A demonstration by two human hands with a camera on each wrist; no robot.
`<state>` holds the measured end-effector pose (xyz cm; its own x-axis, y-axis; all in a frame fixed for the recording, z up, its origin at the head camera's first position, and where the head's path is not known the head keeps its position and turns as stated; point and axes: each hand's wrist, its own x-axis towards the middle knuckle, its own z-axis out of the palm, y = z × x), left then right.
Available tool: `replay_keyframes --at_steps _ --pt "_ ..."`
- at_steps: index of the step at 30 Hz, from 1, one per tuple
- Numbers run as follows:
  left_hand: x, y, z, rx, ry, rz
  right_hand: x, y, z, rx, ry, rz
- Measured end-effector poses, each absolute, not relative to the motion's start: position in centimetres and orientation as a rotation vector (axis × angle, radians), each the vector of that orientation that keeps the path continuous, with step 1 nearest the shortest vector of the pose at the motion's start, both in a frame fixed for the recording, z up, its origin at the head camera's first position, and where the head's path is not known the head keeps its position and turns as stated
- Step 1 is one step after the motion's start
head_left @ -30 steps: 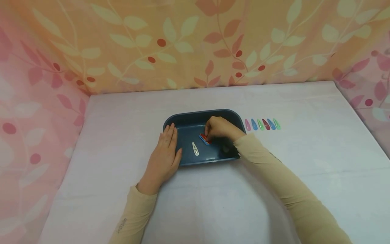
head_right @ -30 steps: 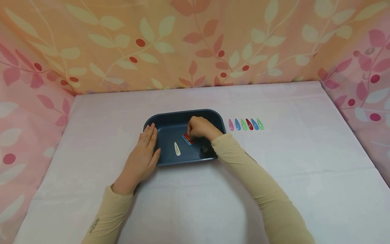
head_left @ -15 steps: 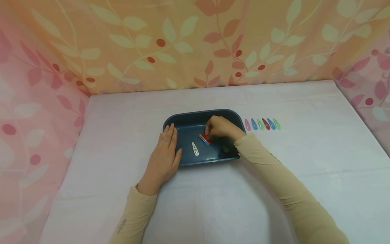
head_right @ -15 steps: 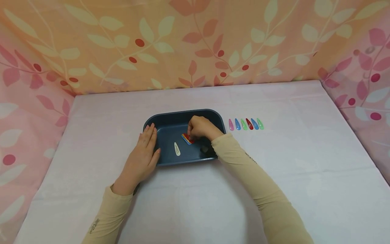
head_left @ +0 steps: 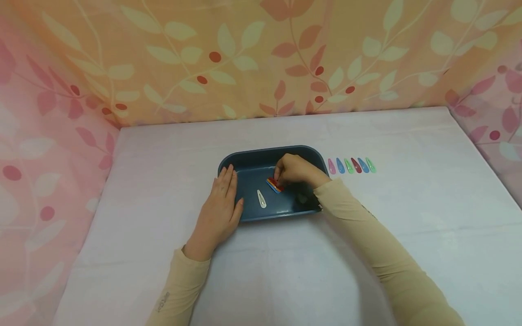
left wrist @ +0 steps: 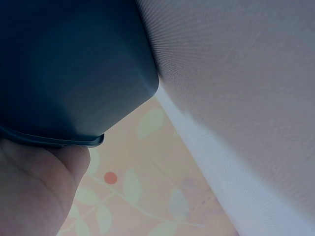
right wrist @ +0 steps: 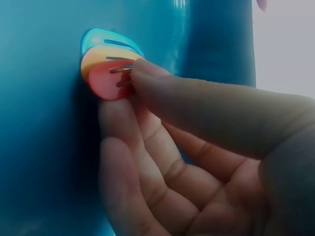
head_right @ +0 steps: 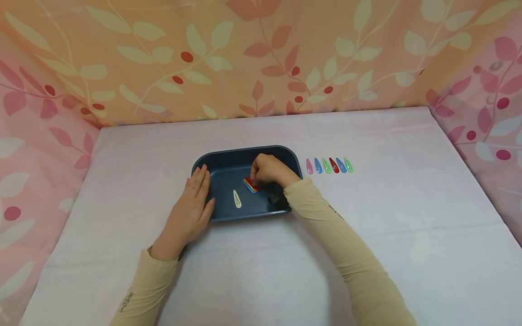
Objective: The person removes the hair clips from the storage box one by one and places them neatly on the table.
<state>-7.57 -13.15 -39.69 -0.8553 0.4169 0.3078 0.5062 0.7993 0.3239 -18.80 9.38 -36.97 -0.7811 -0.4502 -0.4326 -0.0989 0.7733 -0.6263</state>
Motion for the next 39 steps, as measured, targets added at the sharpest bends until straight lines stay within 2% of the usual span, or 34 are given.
replay_keyframes --at_steps 24,39 --pt "-7.60 -13.12 -39.66 -0.708 -2.779 -0.587 -18.76 9.49 -36.71 -0.453 2.386 -0.854" --pt "-7.59 -13.11 -39.77 -0.709 -2.780 -0.591 -18.71 10.18 -36.11 -0.505 2.360 -1.050"
